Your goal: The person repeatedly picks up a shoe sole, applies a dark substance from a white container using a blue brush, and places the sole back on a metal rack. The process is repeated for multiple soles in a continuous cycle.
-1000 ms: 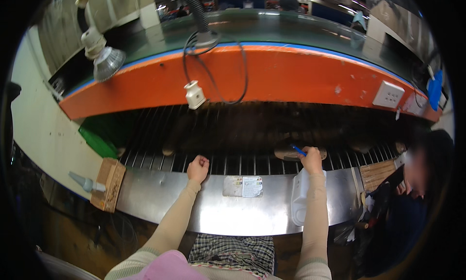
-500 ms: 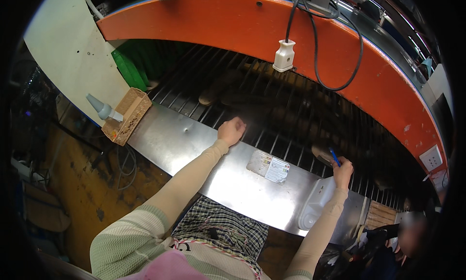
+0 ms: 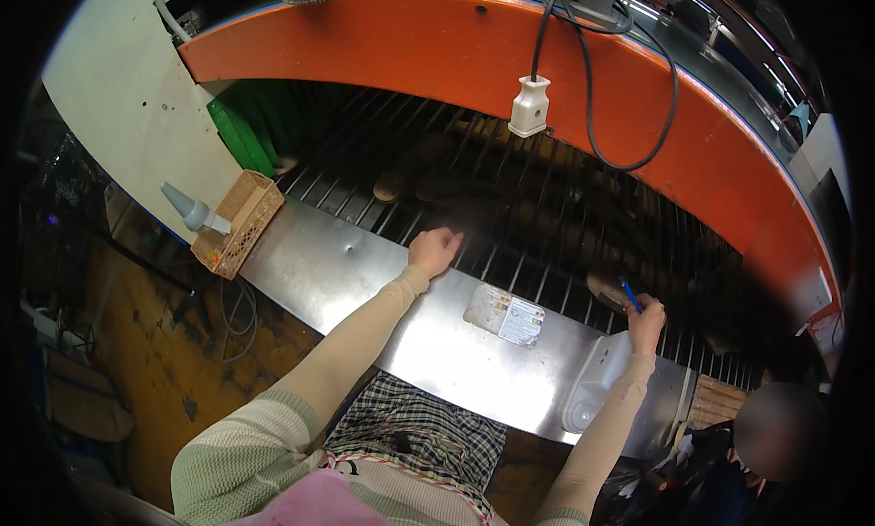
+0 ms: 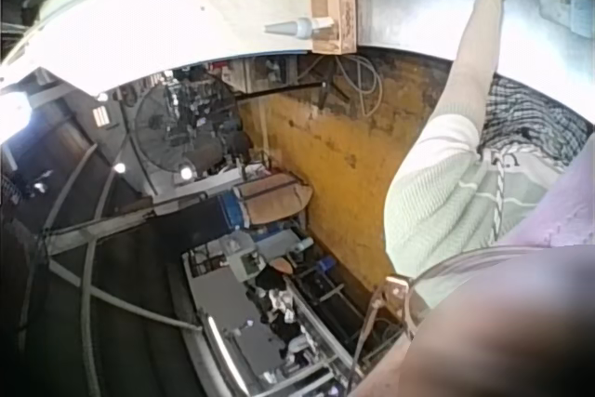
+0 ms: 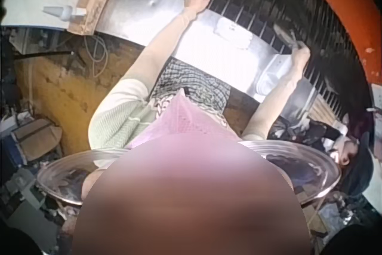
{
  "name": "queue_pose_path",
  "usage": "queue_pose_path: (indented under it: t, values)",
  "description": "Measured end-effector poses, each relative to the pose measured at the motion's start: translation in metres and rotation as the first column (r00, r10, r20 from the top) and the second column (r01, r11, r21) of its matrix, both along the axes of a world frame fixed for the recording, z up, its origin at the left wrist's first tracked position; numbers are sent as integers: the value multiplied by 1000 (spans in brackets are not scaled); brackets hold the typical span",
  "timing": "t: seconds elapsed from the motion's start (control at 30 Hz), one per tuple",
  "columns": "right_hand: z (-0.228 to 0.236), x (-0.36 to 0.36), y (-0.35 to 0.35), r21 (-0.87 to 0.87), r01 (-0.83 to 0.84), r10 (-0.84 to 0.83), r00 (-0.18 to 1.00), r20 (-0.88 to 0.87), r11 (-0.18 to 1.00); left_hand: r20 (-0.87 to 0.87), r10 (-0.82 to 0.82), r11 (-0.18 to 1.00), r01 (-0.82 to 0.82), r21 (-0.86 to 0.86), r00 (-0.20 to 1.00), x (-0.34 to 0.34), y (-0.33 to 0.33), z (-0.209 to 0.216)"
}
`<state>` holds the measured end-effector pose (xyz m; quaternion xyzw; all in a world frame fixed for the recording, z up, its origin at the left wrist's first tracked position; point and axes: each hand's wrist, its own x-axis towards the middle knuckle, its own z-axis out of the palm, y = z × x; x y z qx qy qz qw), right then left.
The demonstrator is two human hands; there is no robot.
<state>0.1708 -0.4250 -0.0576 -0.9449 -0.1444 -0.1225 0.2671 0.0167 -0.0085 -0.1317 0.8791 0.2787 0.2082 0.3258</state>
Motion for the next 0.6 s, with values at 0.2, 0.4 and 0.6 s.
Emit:
queue_pose_path:
  t: [0.2, 0.4, 0.6]
  values:
    - [-9, 6, -6, -3, -9, 9, 999, 32, 1000, 93, 11, 1000, -10, -11, 996, 1, 1, -4]
    - [-6, 7, -1, 59, 5, -7, 1000, 26, 998, 16, -8, 998, 7, 56, 1000, 3, -3, -3]
    - [14, -10, 17, 19, -144, 143, 987, 71, 989, -107, -464, 877, 473, 83, 879, 3, -23, 14]
